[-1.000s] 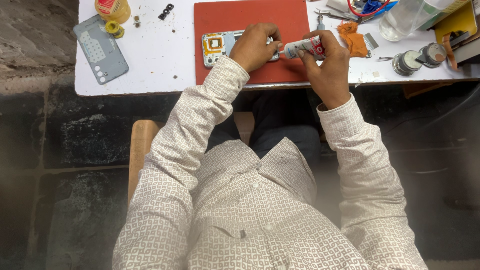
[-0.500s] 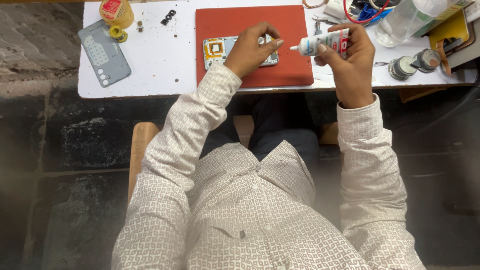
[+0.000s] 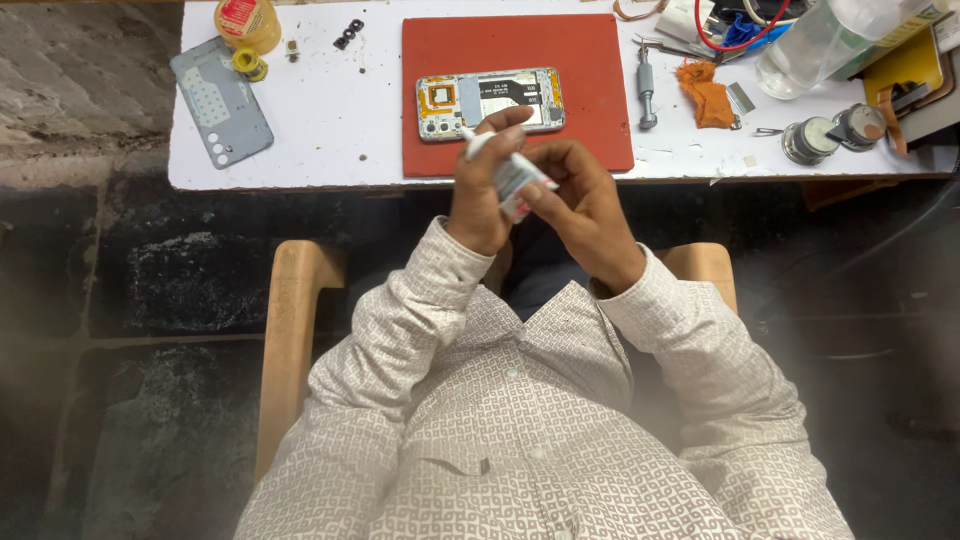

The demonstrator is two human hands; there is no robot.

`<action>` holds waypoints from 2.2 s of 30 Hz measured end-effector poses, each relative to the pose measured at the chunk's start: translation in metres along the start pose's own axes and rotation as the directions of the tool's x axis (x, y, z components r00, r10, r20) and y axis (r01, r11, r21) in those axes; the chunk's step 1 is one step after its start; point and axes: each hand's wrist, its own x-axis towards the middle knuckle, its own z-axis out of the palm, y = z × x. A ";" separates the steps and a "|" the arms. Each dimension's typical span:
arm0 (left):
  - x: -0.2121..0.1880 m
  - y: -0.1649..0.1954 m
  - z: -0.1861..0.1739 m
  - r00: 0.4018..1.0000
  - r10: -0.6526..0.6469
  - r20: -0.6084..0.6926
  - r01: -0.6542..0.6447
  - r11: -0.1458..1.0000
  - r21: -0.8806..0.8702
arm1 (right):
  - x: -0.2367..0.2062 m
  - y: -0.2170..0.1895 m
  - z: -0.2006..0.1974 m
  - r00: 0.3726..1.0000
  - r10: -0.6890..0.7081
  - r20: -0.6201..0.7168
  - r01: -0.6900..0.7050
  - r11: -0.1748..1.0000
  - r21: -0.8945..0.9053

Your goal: The person works on a disassembled mobile phone at a repair workbench, handling the frame and internal components, then applies adhesive from a tube onto the phone body and presses the frame into place with their hands.

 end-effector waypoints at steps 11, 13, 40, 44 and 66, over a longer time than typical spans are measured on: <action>-0.037 0.019 0.022 0.969 -0.121 0.216 0.171 0.958 -0.228 | 0.003 -0.036 0.024 0.902 -0.431 -0.014 0.250 0.549 -0.797; -0.042 0.021 0.027 0.967 -0.132 0.218 0.171 0.970 -0.172 | 0.002 -0.034 0.025 0.886 -0.463 0.008 0.259 0.481 -0.838; -0.050 0.008 0.019 0.937 -0.067 0.342 -0.042 0.953 0.301 | -0.004 -0.082 -0.020 0.976 -0.216 -0.001 0.191 0.866 -0.463; -0.052 0.006 0.020 0.930 -0.045 0.364 -0.071 0.952 0.298 | -0.004 -0.081 -0.022 0.977 -0.209 0.036 0.199 0.848 -0.491; -0.052 0.005 0.020 0.910 -0.039 0.412 -0.098 0.947 0.306 | -0.004 -0.084 -0.023 0.981 -0.189 0.048 0.183 0.809 -0.558</action>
